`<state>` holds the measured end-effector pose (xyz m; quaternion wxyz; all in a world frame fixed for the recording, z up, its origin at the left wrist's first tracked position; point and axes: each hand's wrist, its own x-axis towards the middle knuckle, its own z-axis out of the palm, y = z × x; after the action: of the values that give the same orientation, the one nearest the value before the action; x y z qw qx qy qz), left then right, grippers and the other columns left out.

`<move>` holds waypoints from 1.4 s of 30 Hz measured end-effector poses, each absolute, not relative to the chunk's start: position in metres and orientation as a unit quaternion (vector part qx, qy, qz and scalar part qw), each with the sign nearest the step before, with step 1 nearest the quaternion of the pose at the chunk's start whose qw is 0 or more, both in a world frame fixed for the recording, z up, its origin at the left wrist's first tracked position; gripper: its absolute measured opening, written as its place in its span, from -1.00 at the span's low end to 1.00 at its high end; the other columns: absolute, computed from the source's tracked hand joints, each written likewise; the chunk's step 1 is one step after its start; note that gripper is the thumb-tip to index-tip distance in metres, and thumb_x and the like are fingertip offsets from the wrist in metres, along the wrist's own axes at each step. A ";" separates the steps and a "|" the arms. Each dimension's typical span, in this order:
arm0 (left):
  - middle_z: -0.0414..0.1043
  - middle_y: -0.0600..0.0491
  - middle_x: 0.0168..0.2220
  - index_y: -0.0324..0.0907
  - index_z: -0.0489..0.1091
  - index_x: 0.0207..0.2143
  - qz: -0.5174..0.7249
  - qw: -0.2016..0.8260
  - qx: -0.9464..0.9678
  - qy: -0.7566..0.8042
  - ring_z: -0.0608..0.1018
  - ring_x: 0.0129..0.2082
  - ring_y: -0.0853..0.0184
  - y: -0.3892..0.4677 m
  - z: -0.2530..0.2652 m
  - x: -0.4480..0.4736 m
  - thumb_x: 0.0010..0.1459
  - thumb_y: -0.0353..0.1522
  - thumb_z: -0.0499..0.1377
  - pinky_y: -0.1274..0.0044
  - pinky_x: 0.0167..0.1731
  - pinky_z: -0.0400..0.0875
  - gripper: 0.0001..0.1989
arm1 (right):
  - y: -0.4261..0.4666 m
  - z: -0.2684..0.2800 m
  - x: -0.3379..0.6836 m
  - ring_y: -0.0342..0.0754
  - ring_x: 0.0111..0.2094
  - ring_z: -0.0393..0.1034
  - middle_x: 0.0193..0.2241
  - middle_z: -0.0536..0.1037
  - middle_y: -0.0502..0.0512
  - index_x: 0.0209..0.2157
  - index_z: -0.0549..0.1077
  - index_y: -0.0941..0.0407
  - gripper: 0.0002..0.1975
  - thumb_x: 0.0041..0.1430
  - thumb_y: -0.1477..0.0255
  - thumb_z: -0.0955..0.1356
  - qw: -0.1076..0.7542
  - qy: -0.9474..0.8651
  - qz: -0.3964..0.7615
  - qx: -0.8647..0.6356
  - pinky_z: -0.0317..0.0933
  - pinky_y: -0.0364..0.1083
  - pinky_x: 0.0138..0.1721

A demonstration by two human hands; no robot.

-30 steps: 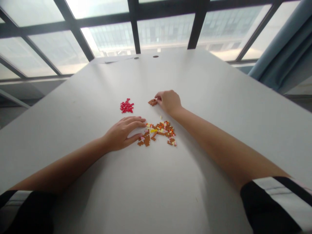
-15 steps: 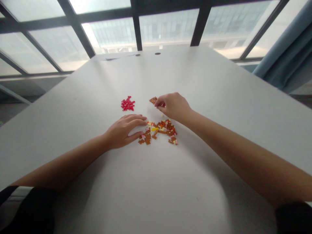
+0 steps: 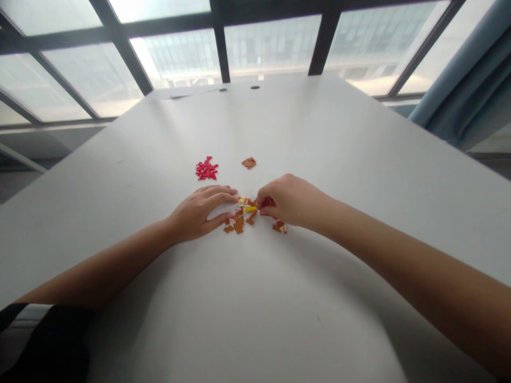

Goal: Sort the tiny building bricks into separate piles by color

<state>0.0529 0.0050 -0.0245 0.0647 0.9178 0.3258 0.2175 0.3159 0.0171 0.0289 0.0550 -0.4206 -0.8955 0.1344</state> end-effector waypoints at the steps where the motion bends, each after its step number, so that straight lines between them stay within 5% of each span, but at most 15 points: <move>1: 0.54 -0.15 0.16 -0.15 0.45 0.04 0.218 0.065 0.917 0.326 0.54 0.20 0.07 0.005 -0.024 0.053 0.40 -0.26 0.13 0.17 0.20 0.43 -0.74 | 0.015 0.030 0.315 -0.10 -0.41 0.54 -0.41 0.70 -0.07 -0.36 0.67 0.00 -0.85 0.09 0.54 0.44 0.046 -0.898 0.134 -0.416 0.33 -0.14 -0.33; 12: 0.54 -0.17 0.15 -0.17 0.45 0.05 0.224 0.063 0.917 0.324 0.55 0.18 0.06 0.004 -0.025 0.054 0.40 -0.28 0.13 0.15 0.18 0.45 -0.74 | 0.006 0.035 0.304 -0.05 -0.37 0.53 -0.34 0.68 0.06 -0.27 0.66 0.05 -0.81 0.21 0.54 0.38 0.039 -0.914 0.051 -0.400 0.23 -0.11 -0.35; 24: 0.54 -0.14 0.15 -0.14 0.45 0.04 0.224 0.066 0.916 0.326 0.54 0.19 0.08 0.005 -0.026 0.054 0.38 -0.28 0.16 0.18 0.19 0.44 -0.76 | 0.006 0.018 0.303 -0.09 -0.41 0.51 -0.32 0.63 0.11 -0.26 0.65 0.11 -0.82 0.33 0.48 0.36 0.056 -0.930 0.086 -0.353 0.30 -0.12 -0.30; 32: 0.54 -0.15 0.14 -0.16 0.45 0.03 0.227 0.066 0.918 0.318 0.55 0.17 0.08 0.005 -0.025 0.054 0.40 -0.26 0.14 0.18 0.19 0.44 -0.75 | 0.037 0.030 0.314 -0.02 -0.29 0.56 -0.30 0.69 0.07 -0.28 0.67 0.05 -0.84 0.24 0.49 0.39 0.135 -0.894 0.073 -0.422 0.36 -0.05 -0.16; 42: 0.56 -0.16 0.13 -0.19 0.45 0.04 0.231 0.051 0.922 0.307 0.56 0.16 0.08 0.007 -0.026 0.053 0.41 -0.26 0.13 0.19 0.18 0.46 -0.74 | 0.128 0.005 0.301 0.07 -0.15 0.58 -0.22 0.73 0.14 -0.19 0.72 0.09 -0.79 0.19 0.51 0.42 0.111 -0.851 0.049 -0.511 0.34 -0.01 -0.06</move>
<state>0.0533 0.0073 -0.0260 0.0512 0.9216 0.3075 0.2312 0.3005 0.1277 0.0055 0.1108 -0.5107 -0.8512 0.0487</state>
